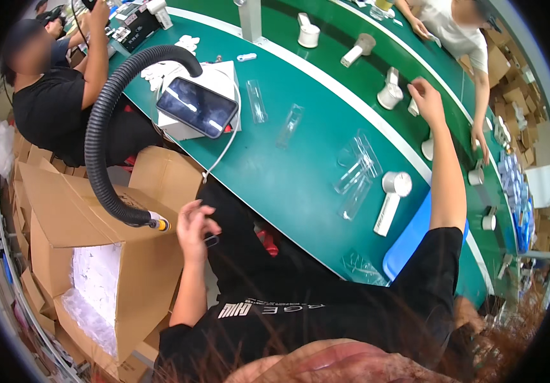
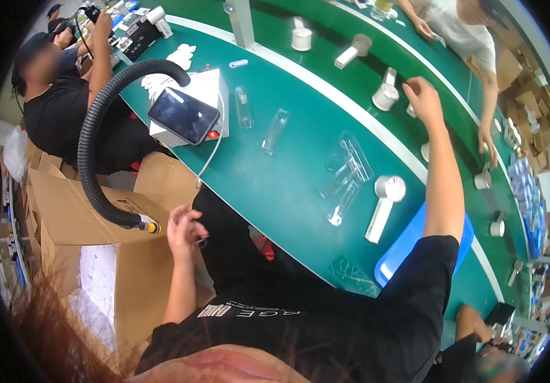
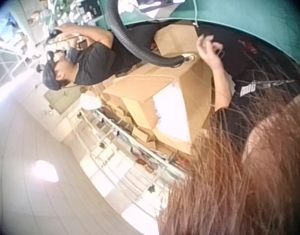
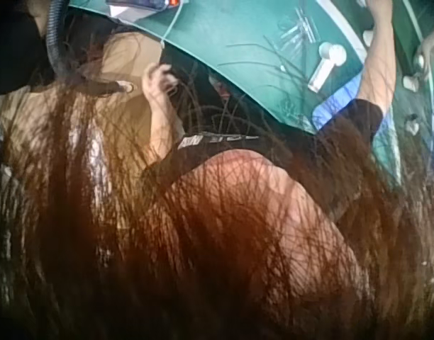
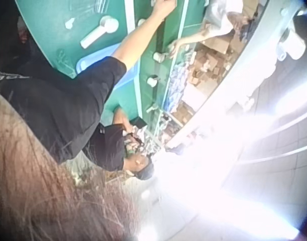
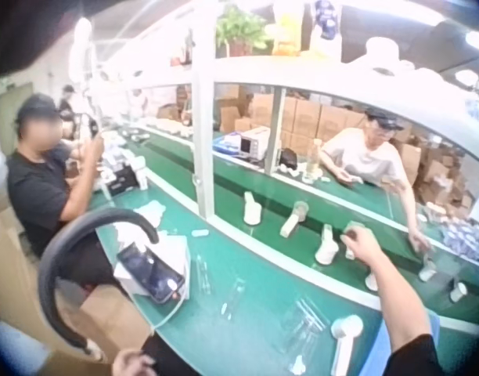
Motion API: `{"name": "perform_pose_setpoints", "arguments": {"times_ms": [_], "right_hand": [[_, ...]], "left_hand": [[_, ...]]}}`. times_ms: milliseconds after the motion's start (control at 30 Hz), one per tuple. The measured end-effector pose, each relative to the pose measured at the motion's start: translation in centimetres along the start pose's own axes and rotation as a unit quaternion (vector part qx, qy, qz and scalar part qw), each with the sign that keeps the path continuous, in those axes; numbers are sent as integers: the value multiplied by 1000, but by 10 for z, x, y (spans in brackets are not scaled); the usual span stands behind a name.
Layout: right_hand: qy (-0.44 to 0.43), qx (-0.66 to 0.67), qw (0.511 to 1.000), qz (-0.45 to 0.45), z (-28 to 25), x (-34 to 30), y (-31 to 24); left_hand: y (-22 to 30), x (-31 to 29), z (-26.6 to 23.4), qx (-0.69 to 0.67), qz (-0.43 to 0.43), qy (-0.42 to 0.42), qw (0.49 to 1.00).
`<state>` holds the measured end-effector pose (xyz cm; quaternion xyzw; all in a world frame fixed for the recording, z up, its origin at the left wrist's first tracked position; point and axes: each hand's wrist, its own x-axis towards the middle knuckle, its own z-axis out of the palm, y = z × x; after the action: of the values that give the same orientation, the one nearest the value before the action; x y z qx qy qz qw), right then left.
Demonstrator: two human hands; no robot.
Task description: The recorder is seen placing portable hand fans into plastic casings and bubble wrap, then preparing them for shipment on an assembly line.
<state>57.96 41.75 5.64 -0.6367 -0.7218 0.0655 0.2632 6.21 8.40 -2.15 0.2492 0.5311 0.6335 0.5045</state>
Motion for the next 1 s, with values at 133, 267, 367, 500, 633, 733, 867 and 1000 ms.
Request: {"name": "perform_pose_setpoints", "arguments": {"times_ms": [133,267,367,500,633,733,867,1000], "right_hand": [[34,-99,990,-99,50,76,-37],[-36,-277,960,-33,124,124,-50],[-90,-212,972,-57,140,155,-50],[-95,-190,975,-61,131,171,-30],[-128,-199,971,-42,90,133,-74],[-44,-22,991,-124,60,104,-85],[-43,111,986,-118,-8,28,-143],[-61,281,952,-106,-67,-68,-161]], "left_hand": [[-19,14,-48,-174,-54,140,973],[-41,21,-71,-258,-71,142,953],[-29,20,-72,-353,-70,114,926],[-34,21,-72,-264,-54,133,954],[-68,31,-95,213,117,233,942],[-57,32,-84,261,154,288,908],[-30,22,-61,277,199,311,887],[-37,13,-68,275,188,283,900]]}}
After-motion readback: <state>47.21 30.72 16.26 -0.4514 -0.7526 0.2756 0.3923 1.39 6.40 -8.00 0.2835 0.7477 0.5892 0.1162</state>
